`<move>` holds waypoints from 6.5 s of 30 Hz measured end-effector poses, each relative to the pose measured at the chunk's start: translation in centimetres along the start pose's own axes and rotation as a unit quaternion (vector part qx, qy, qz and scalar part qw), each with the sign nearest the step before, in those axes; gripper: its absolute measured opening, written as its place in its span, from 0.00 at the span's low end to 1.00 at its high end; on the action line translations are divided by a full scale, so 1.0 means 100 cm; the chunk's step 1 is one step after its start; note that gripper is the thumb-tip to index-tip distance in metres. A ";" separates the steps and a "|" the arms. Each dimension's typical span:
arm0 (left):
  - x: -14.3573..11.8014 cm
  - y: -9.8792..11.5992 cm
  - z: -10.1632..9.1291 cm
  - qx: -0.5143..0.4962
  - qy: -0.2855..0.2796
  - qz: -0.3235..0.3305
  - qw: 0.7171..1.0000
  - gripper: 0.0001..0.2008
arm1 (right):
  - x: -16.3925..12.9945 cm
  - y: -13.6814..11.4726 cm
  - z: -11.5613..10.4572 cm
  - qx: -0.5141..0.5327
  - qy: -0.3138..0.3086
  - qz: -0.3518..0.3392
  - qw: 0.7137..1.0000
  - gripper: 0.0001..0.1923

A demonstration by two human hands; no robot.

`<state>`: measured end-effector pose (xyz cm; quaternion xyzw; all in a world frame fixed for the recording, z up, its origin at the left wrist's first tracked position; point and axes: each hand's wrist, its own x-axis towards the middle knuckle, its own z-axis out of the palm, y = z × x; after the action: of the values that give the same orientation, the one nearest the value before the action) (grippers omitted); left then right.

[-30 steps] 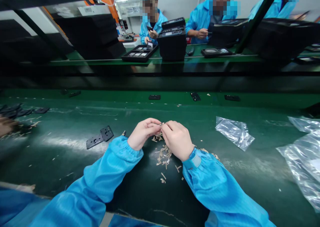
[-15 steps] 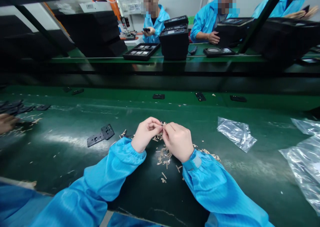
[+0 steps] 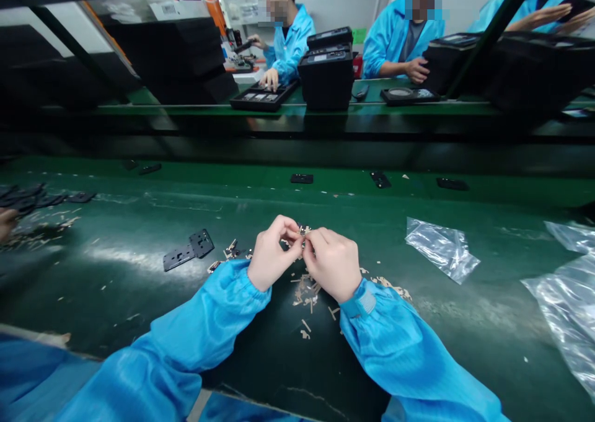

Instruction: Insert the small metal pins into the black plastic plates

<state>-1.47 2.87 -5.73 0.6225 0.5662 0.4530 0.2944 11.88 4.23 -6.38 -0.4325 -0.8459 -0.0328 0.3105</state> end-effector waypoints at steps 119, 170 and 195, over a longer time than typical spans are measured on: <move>0.027 0.005 -0.041 -0.314 -0.177 -0.182 0.915 0.05 | 0.107 0.195 0.058 -0.066 -0.260 0.139 0.953 0.16; -0.016 0.034 -0.030 0.010 0.097 0.149 0.984 0.10 | 0.006 -0.018 -0.060 0.204 0.012 0.061 0.977 0.07; -0.011 0.037 -0.038 0.035 0.074 0.231 0.970 0.11 | 0.015 -0.006 -0.073 0.364 -0.149 0.123 0.911 0.05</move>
<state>-3.18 0.57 -1.11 0.7113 0.4428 0.5331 0.1172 14.44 2.58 0.43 -0.3900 -0.7758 0.3807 0.3180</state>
